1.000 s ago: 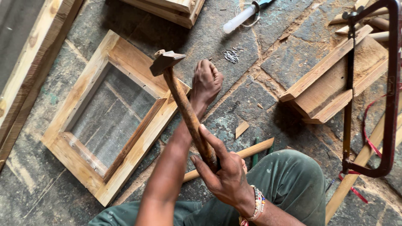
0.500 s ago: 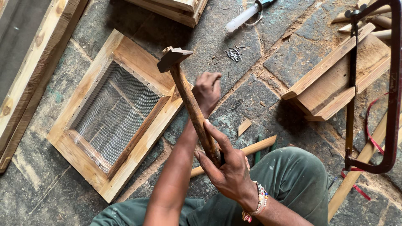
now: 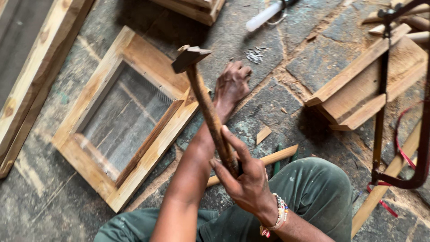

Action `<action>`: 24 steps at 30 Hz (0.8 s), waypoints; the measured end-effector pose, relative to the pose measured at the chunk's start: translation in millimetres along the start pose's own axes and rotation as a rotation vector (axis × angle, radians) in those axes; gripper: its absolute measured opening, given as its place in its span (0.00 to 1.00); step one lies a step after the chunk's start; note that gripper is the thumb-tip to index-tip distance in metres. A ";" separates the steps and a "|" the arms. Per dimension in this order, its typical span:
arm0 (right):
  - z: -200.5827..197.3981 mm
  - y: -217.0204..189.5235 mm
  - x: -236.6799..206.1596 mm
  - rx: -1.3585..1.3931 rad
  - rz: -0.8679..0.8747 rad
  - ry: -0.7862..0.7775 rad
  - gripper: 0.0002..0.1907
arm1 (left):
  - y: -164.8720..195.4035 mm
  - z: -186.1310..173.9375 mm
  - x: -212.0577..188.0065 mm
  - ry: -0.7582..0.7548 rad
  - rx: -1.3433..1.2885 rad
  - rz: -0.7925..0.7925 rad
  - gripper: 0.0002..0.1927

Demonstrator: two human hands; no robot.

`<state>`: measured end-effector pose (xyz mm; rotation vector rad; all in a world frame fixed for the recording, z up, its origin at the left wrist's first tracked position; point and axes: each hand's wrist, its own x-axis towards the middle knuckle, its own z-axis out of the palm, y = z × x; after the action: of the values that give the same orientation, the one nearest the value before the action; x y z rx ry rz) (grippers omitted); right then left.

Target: The person sits on the floor and assembles a wooden frame with a metal mesh screen. They use a hammer to drive nails into the frame to secure the mesh and a thin wooden strip along the edge.

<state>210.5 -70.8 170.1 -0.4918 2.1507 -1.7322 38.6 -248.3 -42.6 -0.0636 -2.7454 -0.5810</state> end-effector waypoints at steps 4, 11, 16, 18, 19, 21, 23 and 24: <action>2.5 3.0 0.2 0.100 -0.072 0.034 0.38 | 11.3 -19.4 -6.2 0.186 0.034 0.126 0.04; 8.2 8.6 -9.5 0.130 -0.077 -0.016 0.42 | 44.0 -169.0 -179.5 0.477 -0.588 -0.531 0.04; 31.5 9.4 -21.3 -0.002 -0.126 -0.128 0.40 | 10.2 -262.8 -290.2 0.777 -0.410 -0.856 0.03; 43.8 10.2 -25.7 -0.047 -0.161 -0.199 0.39 | -13.0 -269.8 -308.0 0.784 -0.258 -0.769 0.02; 49.9 11.2 -27.7 -0.076 -0.179 -0.235 0.39 | -22.1 -266.9 -314.4 0.778 -0.229 -0.743 0.03; 60.7 14.2 -31.8 -0.223 -0.199 -0.280 0.38 | -38.6 -252.4 -320.3 0.761 -0.181 -0.692 0.03; 70.5 18.8 -35.6 -0.444 -0.200 -0.294 0.38 | -52.1 -235.7 -323.9 0.697 -0.159 -0.702 0.02; 75.3 21.5 -36.7 -0.415 -0.222 -0.327 0.37 | -58.0 -228.6 -325.4 0.661 -0.147 -0.704 0.02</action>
<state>276.7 -114.4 135.5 -1.0760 2.2711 -1.1855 410.5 -384.9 24.4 0.9163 -2.0193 -0.7954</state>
